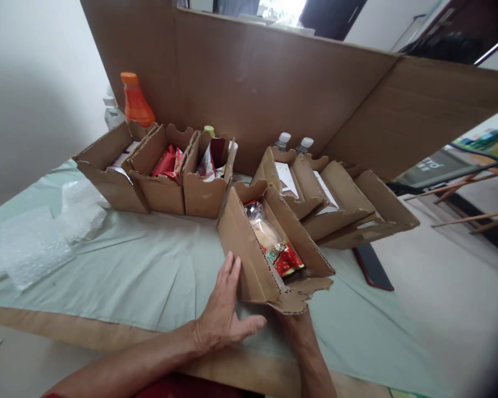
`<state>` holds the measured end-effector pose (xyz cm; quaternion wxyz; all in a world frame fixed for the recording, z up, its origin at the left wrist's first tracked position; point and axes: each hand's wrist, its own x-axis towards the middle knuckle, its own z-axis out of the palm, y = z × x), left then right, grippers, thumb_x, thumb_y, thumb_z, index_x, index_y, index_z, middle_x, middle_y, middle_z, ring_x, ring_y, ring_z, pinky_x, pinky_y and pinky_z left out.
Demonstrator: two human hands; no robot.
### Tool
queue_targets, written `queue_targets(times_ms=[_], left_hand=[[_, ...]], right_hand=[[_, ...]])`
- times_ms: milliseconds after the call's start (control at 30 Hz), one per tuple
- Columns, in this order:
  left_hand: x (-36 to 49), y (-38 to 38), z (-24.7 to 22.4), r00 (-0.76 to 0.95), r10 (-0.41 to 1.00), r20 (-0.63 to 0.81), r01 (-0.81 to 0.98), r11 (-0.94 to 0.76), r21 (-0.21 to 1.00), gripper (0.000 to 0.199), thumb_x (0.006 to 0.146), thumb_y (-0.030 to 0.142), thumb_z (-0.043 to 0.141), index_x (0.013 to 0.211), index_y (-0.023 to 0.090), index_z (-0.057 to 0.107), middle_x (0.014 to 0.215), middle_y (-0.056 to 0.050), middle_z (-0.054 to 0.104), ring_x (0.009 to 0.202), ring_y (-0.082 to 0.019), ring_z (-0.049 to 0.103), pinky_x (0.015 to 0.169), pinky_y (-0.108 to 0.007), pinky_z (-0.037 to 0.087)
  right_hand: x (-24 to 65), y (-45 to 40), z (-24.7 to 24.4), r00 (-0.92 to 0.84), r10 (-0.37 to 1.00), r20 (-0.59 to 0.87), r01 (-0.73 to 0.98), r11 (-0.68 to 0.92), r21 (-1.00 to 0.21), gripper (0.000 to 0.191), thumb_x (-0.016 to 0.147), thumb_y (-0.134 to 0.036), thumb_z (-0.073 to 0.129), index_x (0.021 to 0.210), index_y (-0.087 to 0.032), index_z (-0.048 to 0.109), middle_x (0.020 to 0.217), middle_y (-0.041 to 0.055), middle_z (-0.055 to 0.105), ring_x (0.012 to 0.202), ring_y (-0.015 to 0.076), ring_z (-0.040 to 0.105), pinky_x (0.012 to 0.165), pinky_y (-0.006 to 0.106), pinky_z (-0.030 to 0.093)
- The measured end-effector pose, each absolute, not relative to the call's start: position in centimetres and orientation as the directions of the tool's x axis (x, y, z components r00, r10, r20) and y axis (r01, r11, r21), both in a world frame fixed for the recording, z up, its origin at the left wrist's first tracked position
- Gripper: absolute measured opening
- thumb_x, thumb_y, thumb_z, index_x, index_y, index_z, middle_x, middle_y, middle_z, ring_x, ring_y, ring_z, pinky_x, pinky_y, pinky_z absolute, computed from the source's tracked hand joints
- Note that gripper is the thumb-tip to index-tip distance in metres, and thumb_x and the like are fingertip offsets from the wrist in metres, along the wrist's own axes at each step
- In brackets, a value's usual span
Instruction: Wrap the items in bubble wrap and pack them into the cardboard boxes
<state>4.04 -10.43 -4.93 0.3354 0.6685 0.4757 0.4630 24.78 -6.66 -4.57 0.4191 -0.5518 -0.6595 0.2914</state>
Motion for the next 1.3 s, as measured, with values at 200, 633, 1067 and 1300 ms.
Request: queue_targets(times_ms=[200, 633, 1067, 1300], left_hand=[[2.8, -9.5, -5.6, 0.052, 0.943, 0.328, 0.371, -0.323, 0.870, 0.099, 0.089, 0.042, 0.069, 0.165, 0.027, 0.007, 0.171, -0.019, 0.017, 0.158, -0.039, 0.020, 0.125, -0.063, 0.027], [-2.8, -0.1, -2.2, -0.285, 0.934, 0.214, 0.591, -0.005, 0.807, 0.060, 0.086, 0.031, 0.069, 0.140, 0.014, 0.051, 0.114, -0.012, 0.066, 0.094, -0.025, 0.067, 0.087, -0.043, 0.056], [-0.8, 4.3, -3.7, -0.182, 0.966, 0.183, 0.424, -0.090, 0.901, 0.039, 0.083, 0.026, 0.059, 0.120, 0.015, 0.060, 0.107, -0.012, 0.071, 0.096, -0.023, 0.068, 0.074, -0.032, 0.054], [-0.8, -1.6, -4.8, 0.047, 0.981, 0.186, 0.507, -0.184, 0.842, 0.028, 0.080, 0.021, 0.059, 0.105, 0.019, 0.071, 0.104, -0.011, 0.073, 0.105, -0.028, 0.068, 0.093, -0.047, 0.055]], right_hand=[[23.0, -8.1, -5.4, 0.037, 0.981, 0.193, 0.537, 0.143, -0.831, 0.041, 0.084, -0.054, 0.065, 0.102, -0.018, 0.074, 0.098, 0.0137, 0.080, 0.089, 0.0314, 0.076, 0.073, 0.042, 0.061], [20.3, 0.3, -5.0, -0.048, 0.944, 0.327, 0.686, 0.269, -0.676, 0.029, 0.092, -0.039, 0.056, 0.104, -0.018, 0.073, 0.110, 0.0138, 0.075, 0.104, 0.0277, 0.069, 0.094, 0.045, 0.056], [20.9, -0.5, -6.5, -0.123, 0.922, 0.367, 0.705, 0.341, -0.622, 0.023, 0.095, -0.029, 0.054, 0.101, -0.022, 0.075, 0.118, 0.0126, 0.074, 0.110, 0.0282, 0.066, 0.100, 0.050, 0.053], [21.1, -0.6, -6.4, -0.116, 0.929, 0.352, 0.701, 0.327, -0.634, 0.023, 0.093, -0.027, 0.055, 0.100, -0.023, 0.076, 0.117, 0.0128, 0.074, 0.110, 0.0288, 0.067, 0.100, 0.051, 0.053]])
